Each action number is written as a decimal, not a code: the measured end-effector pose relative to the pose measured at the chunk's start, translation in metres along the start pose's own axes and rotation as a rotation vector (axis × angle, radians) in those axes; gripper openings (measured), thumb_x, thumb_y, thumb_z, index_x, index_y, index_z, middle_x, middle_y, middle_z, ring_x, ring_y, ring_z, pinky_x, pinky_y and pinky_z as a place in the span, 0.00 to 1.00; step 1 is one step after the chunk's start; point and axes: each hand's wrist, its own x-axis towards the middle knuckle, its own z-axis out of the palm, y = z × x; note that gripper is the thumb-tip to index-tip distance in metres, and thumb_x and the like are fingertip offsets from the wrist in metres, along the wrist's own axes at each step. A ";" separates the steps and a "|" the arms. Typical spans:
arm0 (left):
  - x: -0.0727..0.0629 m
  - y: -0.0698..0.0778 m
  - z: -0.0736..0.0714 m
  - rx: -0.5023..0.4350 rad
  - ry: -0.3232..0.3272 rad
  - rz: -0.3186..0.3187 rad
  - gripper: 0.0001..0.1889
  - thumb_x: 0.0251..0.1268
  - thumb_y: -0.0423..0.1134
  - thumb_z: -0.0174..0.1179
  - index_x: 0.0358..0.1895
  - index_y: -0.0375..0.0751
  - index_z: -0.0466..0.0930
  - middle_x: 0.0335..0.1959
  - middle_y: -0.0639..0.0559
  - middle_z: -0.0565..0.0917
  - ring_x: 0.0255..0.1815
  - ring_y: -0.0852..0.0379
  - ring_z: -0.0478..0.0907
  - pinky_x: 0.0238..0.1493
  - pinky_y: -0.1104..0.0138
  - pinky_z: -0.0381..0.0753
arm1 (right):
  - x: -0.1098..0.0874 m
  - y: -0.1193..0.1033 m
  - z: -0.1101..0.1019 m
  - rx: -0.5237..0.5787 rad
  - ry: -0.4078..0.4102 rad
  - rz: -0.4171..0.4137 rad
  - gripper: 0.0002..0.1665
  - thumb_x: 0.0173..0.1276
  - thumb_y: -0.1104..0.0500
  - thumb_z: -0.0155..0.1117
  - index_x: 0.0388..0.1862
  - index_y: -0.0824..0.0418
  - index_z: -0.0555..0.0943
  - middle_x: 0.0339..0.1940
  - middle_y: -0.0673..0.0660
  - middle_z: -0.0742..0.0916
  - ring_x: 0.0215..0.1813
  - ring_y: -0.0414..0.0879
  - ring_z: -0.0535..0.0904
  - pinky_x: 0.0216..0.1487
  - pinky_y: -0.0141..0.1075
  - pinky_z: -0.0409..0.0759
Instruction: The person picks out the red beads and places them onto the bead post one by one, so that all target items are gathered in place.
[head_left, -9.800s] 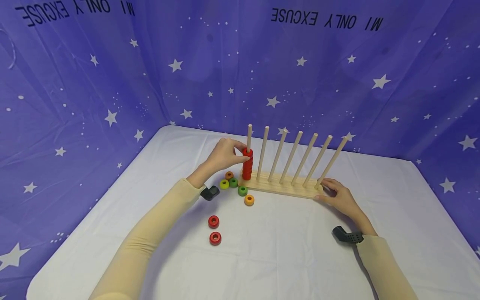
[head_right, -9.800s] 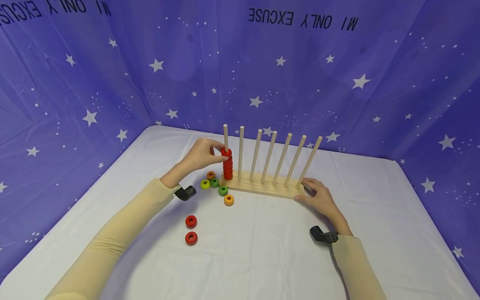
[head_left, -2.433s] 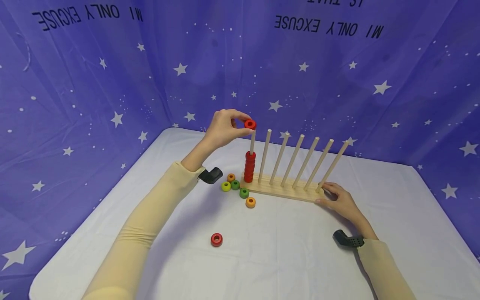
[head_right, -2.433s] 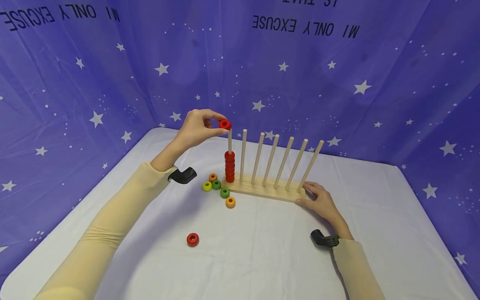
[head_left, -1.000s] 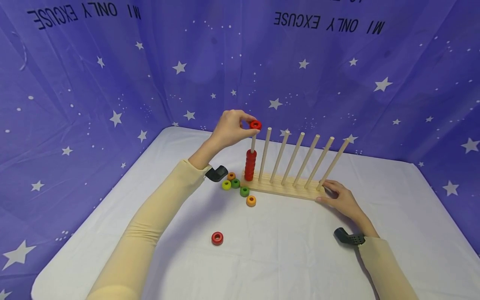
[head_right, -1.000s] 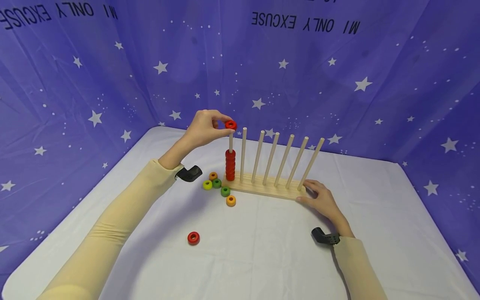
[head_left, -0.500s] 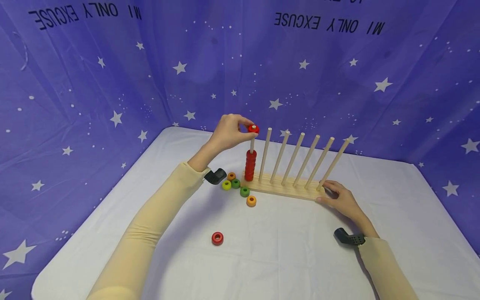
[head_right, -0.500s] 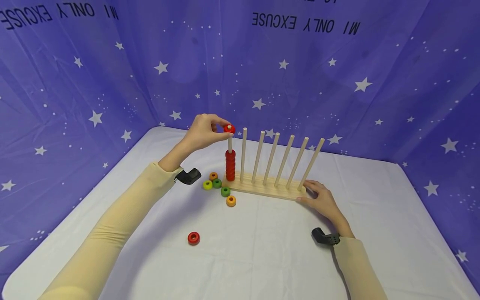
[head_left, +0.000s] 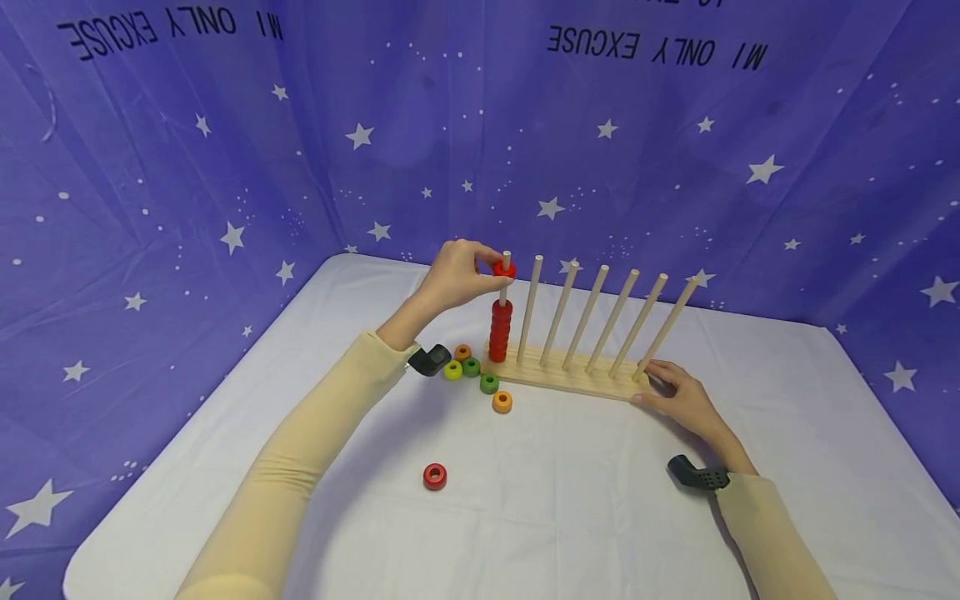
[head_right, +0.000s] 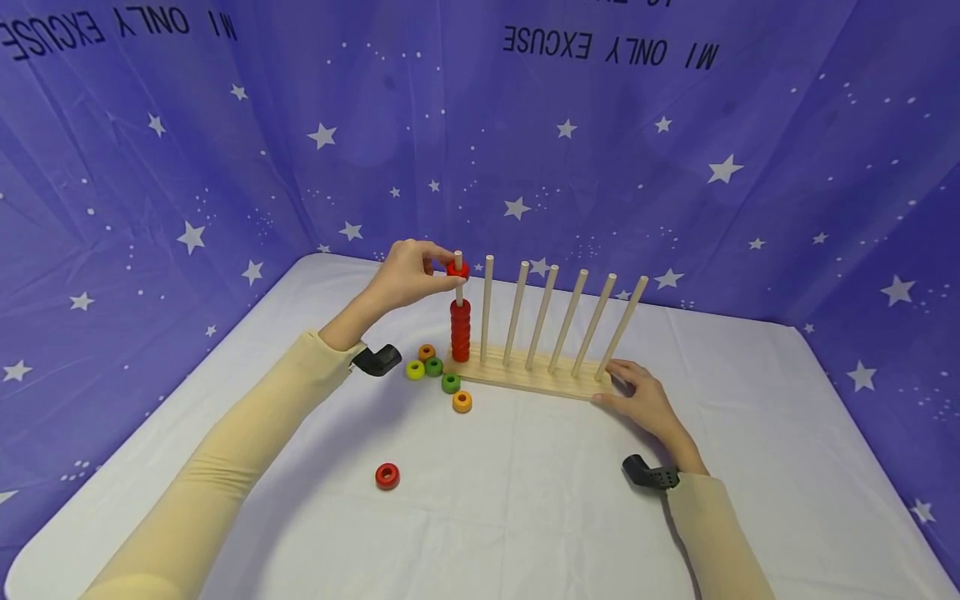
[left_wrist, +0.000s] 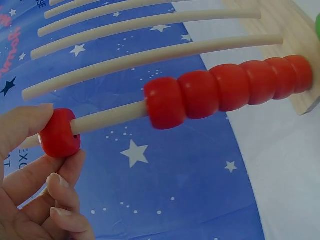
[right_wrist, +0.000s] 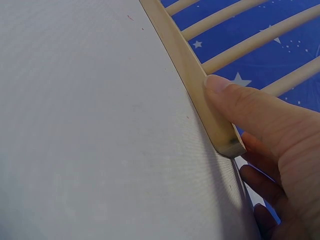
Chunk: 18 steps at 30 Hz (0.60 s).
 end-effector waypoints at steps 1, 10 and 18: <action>0.000 -0.001 0.002 0.001 -0.003 0.000 0.18 0.56 0.45 0.65 0.49 0.40 0.83 0.46 0.47 0.85 0.29 0.55 0.70 0.25 0.72 0.68 | 0.000 0.000 0.000 -0.001 0.001 -0.002 0.42 0.55 0.50 0.71 0.63 0.72 0.69 0.65 0.70 0.71 0.69 0.67 0.62 0.65 0.57 0.63; -0.003 -0.010 0.010 -0.025 0.004 0.011 0.17 0.55 0.45 0.66 0.46 0.40 0.84 0.45 0.47 0.86 0.30 0.54 0.71 0.26 0.71 0.71 | 0.000 0.001 0.000 -0.010 -0.004 0.000 0.43 0.55 0.49 0.71 0.64 0.70 0.69 0.65 0.69 0.71 0.69 0.67 0.63 0.65 0.57 0.63; -0.005 -0.015 0.017 -0.017 -0.024 -0.026 0.18 0.55 0.46 0.66 0.47 0.41 0.84 0.44 0.49 0.86 0.28 0.55 0.70 0.24 0.71 0.69 | -0.001 0.001 0.000 -0.013 -0.003 -0.001 0.43 0.55 0.49 0.71 0.64 0.70 0.69 0.65 0.69 0.71 0.69 0.67 0.62 0.65 0.58 0.63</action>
